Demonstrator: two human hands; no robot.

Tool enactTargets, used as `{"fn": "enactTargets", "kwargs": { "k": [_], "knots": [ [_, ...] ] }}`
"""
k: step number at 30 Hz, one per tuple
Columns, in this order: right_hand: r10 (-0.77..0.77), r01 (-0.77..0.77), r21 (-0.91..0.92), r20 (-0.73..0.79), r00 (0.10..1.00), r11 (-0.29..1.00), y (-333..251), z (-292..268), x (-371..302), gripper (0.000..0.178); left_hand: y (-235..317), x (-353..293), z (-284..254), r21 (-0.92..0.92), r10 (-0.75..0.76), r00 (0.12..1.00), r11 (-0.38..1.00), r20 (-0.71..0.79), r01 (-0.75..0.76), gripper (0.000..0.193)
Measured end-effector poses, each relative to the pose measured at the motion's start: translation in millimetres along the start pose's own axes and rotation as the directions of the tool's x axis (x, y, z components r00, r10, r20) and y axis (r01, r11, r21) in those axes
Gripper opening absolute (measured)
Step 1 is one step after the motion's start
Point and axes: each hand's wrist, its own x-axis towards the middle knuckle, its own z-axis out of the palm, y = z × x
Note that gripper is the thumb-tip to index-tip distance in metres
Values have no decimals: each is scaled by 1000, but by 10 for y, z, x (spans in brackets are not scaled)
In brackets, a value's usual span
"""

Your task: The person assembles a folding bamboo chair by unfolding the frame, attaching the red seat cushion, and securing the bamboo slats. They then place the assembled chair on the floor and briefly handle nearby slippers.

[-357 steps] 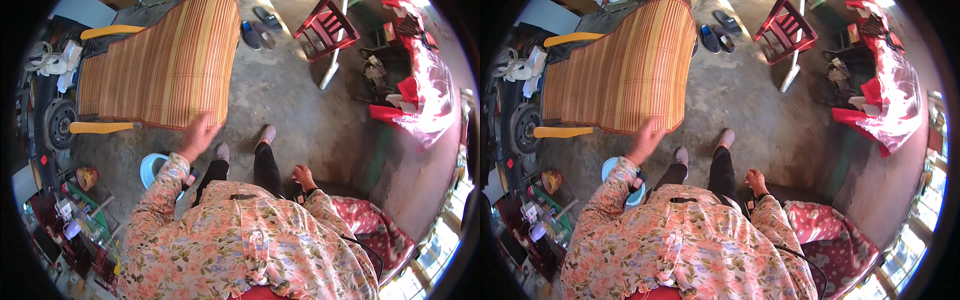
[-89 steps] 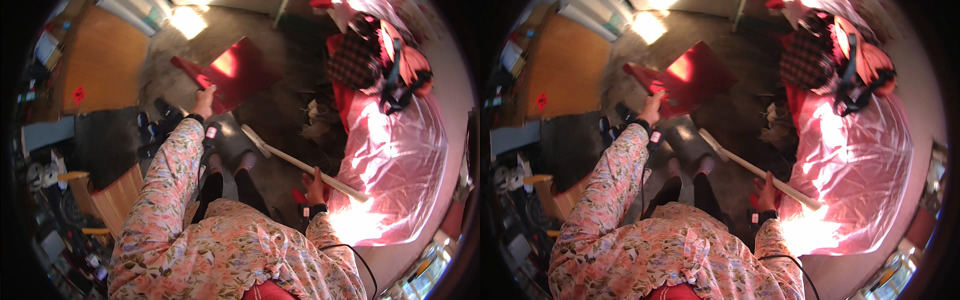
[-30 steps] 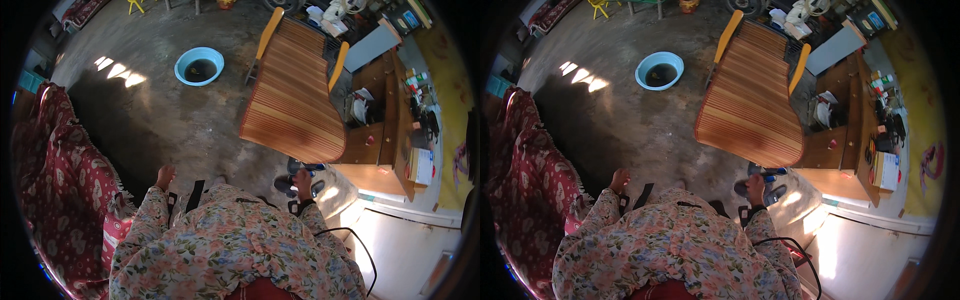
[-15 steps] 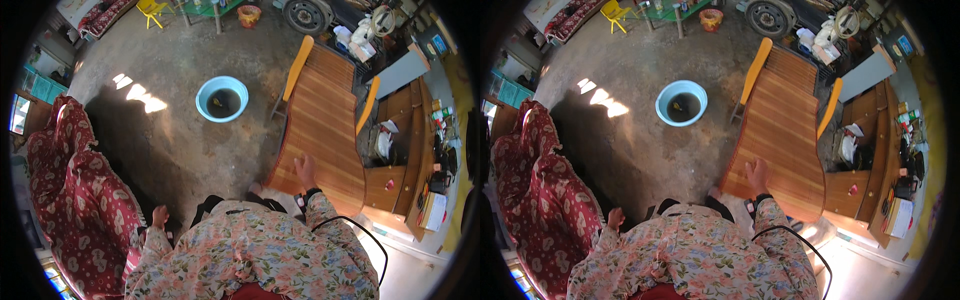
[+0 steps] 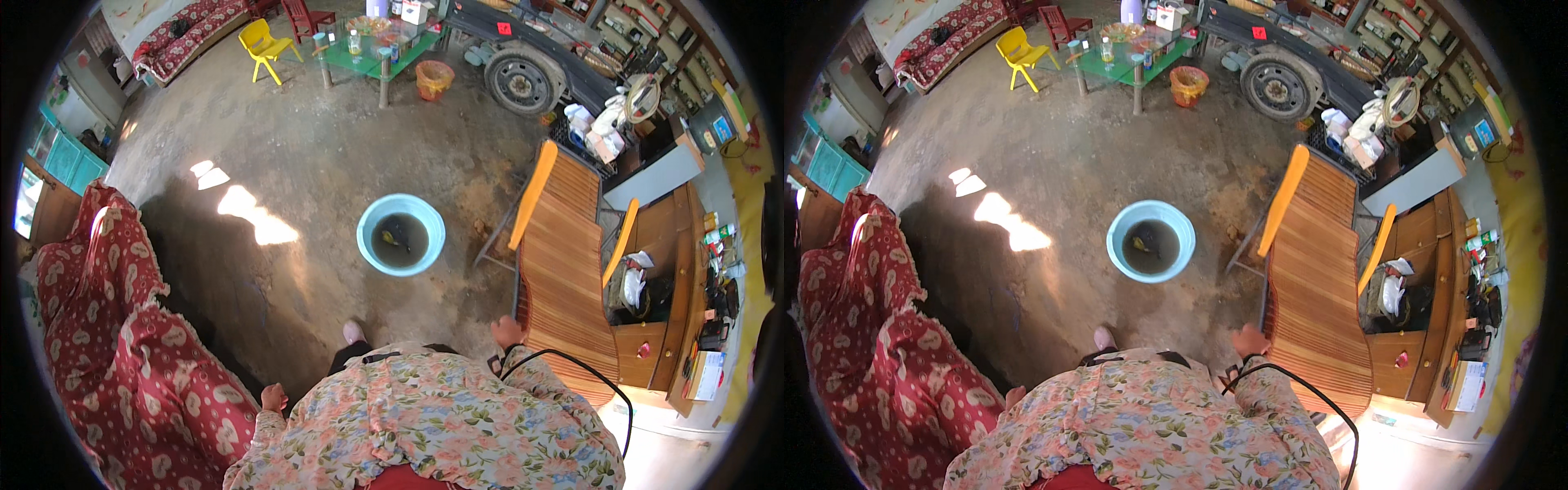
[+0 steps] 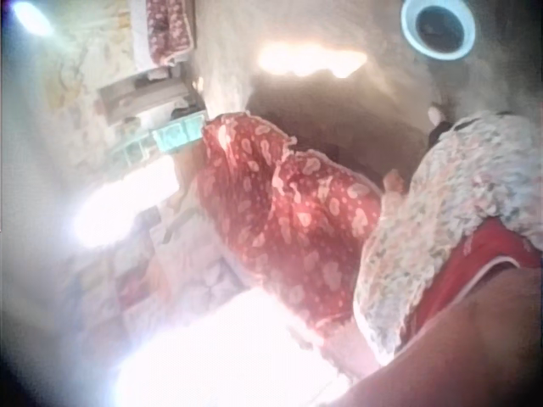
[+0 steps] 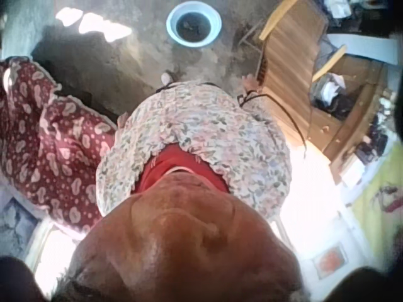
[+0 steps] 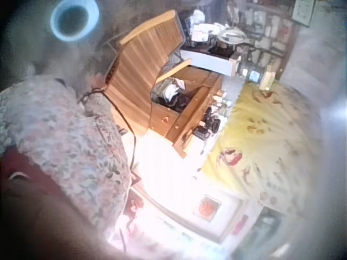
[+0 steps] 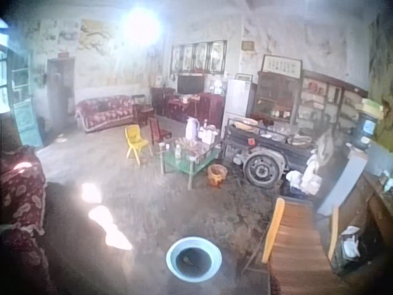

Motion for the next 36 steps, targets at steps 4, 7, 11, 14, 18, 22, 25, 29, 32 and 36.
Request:
{"fn": "enactTargets", "kwargs": {
  "k": [4, 7, 11, 14, 18, 22, 25, 29, 32, 36],
  "knots": [
    [-565, 583, -46, 193, 802, 811, -485, 532, 173, 21, 1378, 581, -165, -46, 269, 957, 963, 107, -266, 20],
    [-773, 800, -61, 219, 595, 598, -936, 837, 267, 16, 2525, 811, 58, -73, 416, 906, 909, 76, -411, 29],
    [-611, 552, 267, 420, 671, 790, -1600, 802, 705, 14, 3723, 1031, 547, -154, 508, 843, 861, 177, -485, 31],
    [-453, 317, 446, 238, 859, 837, -2229, 595, 1092, 17, 4238, 1251, 715, -59, 540, 801, 836, 260, -545, 26],
    [-629, 621, 122, 49, 776, 775, -3209, 281, 1691, 30, 4424, 1538, 255, 18, 368, 894, 923, 255, -385, 15],
    [-428, 193, 640, 234, 873, 744, -4097, -152, 2284, 29, 4322, 1796, -410, -54, 275, 956, 961, 104, -271, 20],
    [-370, 69, 777, 218, 903, 626, -4567, -470, 2644, 26, 4321, 1995, -703, -3, 102, 995, 995, 10, -102, 18],
    [-253, -35, 805, 227, 940, 592, -4916, -645, 3054, 28, 4776, 2560, -621, 127, -18, 999, 992, 38, 13, 17],
    [-241, 57, 697, 169, 956, 715, -4938, -672, 3187, 26, 5472, 3238, -425, 239, 6, 990, 970, 144, -41, 16],
    [-188, 78, 629, 110, 976, 773, -4966, -715, 3135, 29, 6941, 4237, 30, 252, 75, 938, 953, 338, -167, 14]
  ]
}}
